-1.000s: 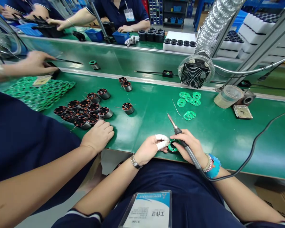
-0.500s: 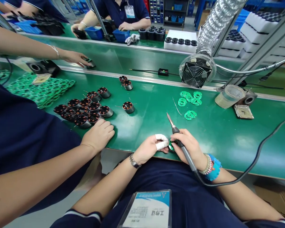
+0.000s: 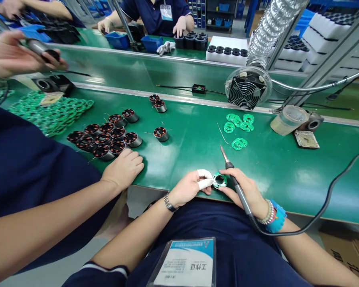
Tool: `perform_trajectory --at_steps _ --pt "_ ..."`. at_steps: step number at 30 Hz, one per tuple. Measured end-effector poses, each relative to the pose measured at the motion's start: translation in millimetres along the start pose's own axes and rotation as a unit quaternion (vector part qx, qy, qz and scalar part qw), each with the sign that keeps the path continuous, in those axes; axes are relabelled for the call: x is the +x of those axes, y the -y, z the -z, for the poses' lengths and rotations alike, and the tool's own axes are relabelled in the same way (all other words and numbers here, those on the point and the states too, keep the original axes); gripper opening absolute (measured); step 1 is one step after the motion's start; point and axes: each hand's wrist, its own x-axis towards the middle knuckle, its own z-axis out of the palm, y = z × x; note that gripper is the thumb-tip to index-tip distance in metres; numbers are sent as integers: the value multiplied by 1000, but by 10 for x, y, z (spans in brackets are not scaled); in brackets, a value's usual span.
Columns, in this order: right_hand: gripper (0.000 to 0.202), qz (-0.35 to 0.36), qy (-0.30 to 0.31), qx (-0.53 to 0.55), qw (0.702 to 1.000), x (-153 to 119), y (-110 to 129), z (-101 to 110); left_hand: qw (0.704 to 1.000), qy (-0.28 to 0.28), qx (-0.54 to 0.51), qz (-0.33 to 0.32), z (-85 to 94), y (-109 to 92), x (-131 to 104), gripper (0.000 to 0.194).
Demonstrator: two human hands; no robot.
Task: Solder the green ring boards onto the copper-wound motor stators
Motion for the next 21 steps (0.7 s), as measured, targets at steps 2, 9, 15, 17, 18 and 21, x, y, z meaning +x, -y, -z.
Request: perform_trajectory --at_steps 2,9,15,17,18,21 --pt "37 4 5 4 1000 4 -3 18 999 20 28 8 14 -45 13 25" --pt "29 85 -21 17 996 112 50 -5 997 47 33 53 59 -106 46 31" --pt "26 95 -16 28 995 165 65 -98 998 24 -43 36 49 6 29 33" --pt "26 88 -24 33 995 153 89 -89 998 13 -52 26 38 28 24 31" --pt "25 82 -34 35 995 144 105 -74 998 10 -54 23 32 33 23 31" --pt "18 55 -87 38 994 101 153 7 998 9 -54 25 22 31 28 31"
